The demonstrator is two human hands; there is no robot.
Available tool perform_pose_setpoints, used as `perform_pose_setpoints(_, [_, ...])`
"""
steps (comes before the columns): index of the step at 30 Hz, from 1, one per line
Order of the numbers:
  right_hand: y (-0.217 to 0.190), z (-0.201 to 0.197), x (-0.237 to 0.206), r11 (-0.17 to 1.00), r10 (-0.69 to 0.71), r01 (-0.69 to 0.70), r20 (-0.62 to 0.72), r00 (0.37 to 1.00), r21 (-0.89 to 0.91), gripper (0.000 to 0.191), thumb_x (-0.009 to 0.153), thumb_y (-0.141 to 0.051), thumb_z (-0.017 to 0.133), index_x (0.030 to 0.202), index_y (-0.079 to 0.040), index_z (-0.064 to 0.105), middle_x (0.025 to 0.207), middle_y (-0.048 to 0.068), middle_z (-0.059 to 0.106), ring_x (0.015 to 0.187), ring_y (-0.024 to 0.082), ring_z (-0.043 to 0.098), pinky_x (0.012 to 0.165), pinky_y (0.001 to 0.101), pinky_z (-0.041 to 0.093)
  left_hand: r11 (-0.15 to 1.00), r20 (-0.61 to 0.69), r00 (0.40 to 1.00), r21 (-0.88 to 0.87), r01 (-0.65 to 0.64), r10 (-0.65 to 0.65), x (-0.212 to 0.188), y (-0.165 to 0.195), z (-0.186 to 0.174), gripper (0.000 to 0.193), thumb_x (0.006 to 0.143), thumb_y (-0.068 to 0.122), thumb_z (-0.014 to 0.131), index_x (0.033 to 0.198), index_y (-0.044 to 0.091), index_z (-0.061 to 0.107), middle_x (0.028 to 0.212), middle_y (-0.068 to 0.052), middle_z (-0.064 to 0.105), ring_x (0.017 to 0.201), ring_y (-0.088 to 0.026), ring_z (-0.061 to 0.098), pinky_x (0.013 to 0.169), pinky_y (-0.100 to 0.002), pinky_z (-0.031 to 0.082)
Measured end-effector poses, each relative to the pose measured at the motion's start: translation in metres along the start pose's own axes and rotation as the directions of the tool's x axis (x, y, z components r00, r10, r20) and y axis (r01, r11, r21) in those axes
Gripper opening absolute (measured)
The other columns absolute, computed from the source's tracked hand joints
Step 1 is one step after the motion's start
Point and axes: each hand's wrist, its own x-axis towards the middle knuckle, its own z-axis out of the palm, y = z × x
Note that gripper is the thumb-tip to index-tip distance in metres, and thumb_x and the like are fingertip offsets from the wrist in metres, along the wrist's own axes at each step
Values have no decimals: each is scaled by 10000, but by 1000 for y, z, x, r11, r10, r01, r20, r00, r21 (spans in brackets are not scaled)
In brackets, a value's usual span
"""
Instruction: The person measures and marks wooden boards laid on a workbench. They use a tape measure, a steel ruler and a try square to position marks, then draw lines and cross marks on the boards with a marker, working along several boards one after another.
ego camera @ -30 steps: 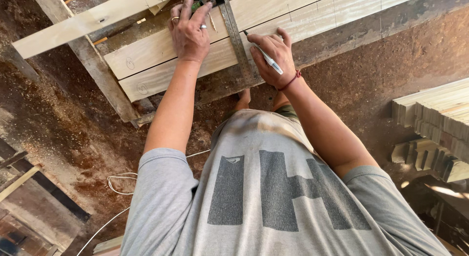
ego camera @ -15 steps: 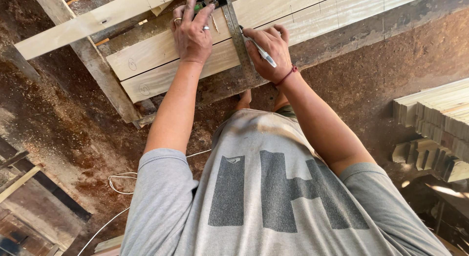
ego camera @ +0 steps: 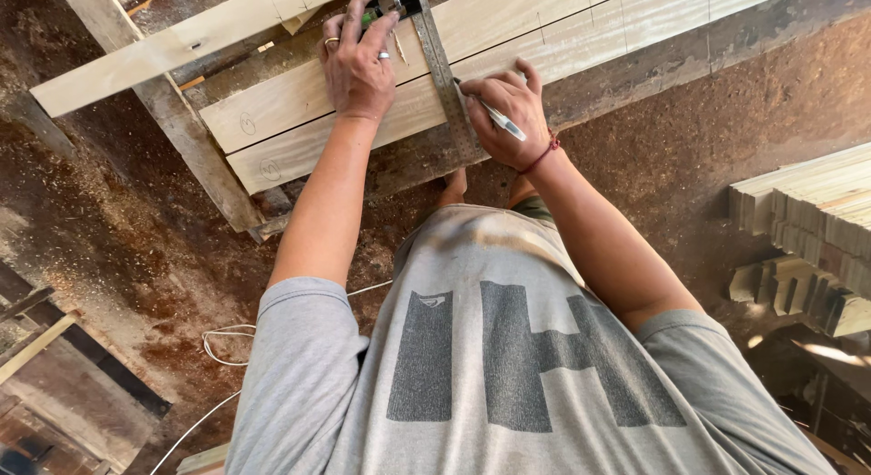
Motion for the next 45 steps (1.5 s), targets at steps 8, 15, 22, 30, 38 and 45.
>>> perform_pose_setpoints(8, [-10,-10,-12,994,59,-58,-11,998,92,211,1039,-121,627,1242,-102,681,1075,55,747,1012,256,675,1183,516,313,1000,-33,999,5,1,-1,-10,-45,-9,263,996,38,630,1082,208,812,1394,-12,664,1211,-259,576,1078,-395,430])
perform_pose_setpoints(15, [-18,1,-10,995,35,-35,2,999,89,221,1027,-112,633,1245,-104,671,1059,57,738,989,267,668,1185,516,312,1000,-9,1000,-7,27,-27,-20,-69,-31,245,993,53,636,1075,210,806,1409,-18,656,1218,-268,565,1098,-395,424])
perform_pose_setpoints(22, [-28,15,-2,994,2,-5,27,1000,109,229,1034,-116,636,1261,-108,667,1041,57,733,987,271,667,1175,504,332,998,25,998,-6,57,-56,-18,-52,-30,281,923,56,689,1096,236,818,1399,-7,649,1208,-274,556,1065,-433,421])
perform_pose_setpoints(30, [-31,20,6,994,-18,14,37,999,112,225,1055,-129,622,1274,-101,667,1050,61,744,990,253,682,1180,494,334,999,1,1000,30,30,-30,-20,-57,-21,205,1035,150,654,1129,265,796,1453,41,610,1252,-238,545,1118,-415,438])
perform_pose_setpoints(38, [-32,19,7,995,-18,13,46,999,103,228,1056,-139,619,1274,-95,667,1090,68,748,1017,258,689,1183,508,320,1000,-13,1000,-4,26,-26,-20,-56,-24,186,1019,133,672,1119,238,790,1454,44,605,1267,-250,540,1097,-425,446])
perform_pose_setpoints(45, [-36,25,15,996,-47,45,30,998,76,220,1067,-131,622,1284,-113,656,1101,57,753,1020,251,703,1182,504,306,1000,-9,1000,0,19,-19,-19,-50,-30,234,983,95,689,1134,240,792,1461,38,595,1257,-256,536,1095,-428,439])
